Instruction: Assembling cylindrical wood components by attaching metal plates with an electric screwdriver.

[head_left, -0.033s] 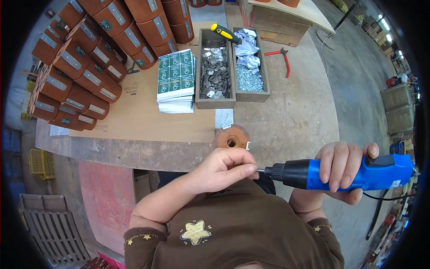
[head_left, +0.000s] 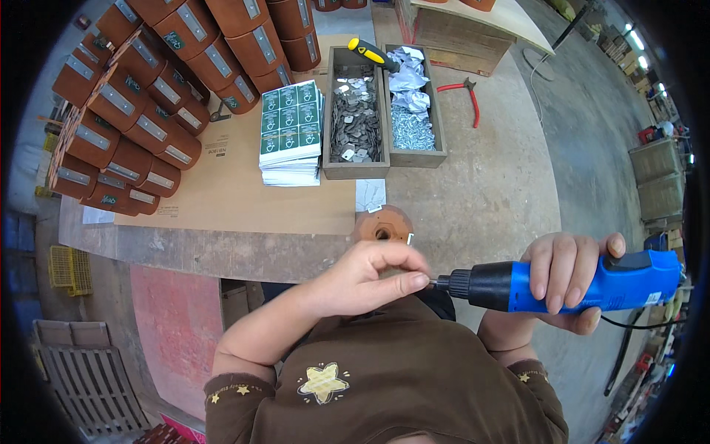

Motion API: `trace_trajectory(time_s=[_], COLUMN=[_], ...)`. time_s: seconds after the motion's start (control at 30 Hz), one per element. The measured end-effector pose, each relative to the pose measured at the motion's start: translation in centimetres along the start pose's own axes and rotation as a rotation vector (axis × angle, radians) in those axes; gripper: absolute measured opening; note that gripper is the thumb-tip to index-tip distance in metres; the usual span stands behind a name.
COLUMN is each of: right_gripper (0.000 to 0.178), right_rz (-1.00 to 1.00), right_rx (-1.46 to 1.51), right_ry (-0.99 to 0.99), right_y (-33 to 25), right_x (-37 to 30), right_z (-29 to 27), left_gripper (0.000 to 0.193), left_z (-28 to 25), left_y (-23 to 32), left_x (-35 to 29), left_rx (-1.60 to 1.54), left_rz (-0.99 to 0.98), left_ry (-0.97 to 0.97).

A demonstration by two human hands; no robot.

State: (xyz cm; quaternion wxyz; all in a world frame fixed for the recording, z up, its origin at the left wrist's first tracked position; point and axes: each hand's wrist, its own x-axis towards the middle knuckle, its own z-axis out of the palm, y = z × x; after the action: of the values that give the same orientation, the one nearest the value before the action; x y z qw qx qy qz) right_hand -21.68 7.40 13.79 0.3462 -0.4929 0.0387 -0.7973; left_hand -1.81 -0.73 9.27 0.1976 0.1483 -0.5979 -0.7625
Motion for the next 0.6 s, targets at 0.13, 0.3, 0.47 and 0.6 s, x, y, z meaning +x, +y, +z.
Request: trace_trajectory(time_s=[0.13,0.3,0.47,0.6], right_gripper=[0.06,0.06,0.06,0.06], right_rz=[-0.008,-0.046,-0.063,-0.075], right_rx=[0.001,-0.03,-0.085,-0.091], right_ry=[0.059,0.093,0.12,0.131], right_y=[-0.4,-0.9,-1.7,-2.0], right_x=[0.0,0.3,-0.1,-0.3], right_z=[-0.4,-0.5,-0.6,-0.8], left_gripper=[0.019,0.02,0.022,0.015], left_z=[-4.8,-12.5,-13.9,-14.3], left_y=[0.8,-1.2,-2.5,-2.5], left_x=[4.7,9.1,10.8,11.4], left_rx=[0.628,1.385,1.72,1.743], left_rz=[0.246,0.033,-0.192,-0.146], left_ry=[0.212,0.21,0.001,-0.066])
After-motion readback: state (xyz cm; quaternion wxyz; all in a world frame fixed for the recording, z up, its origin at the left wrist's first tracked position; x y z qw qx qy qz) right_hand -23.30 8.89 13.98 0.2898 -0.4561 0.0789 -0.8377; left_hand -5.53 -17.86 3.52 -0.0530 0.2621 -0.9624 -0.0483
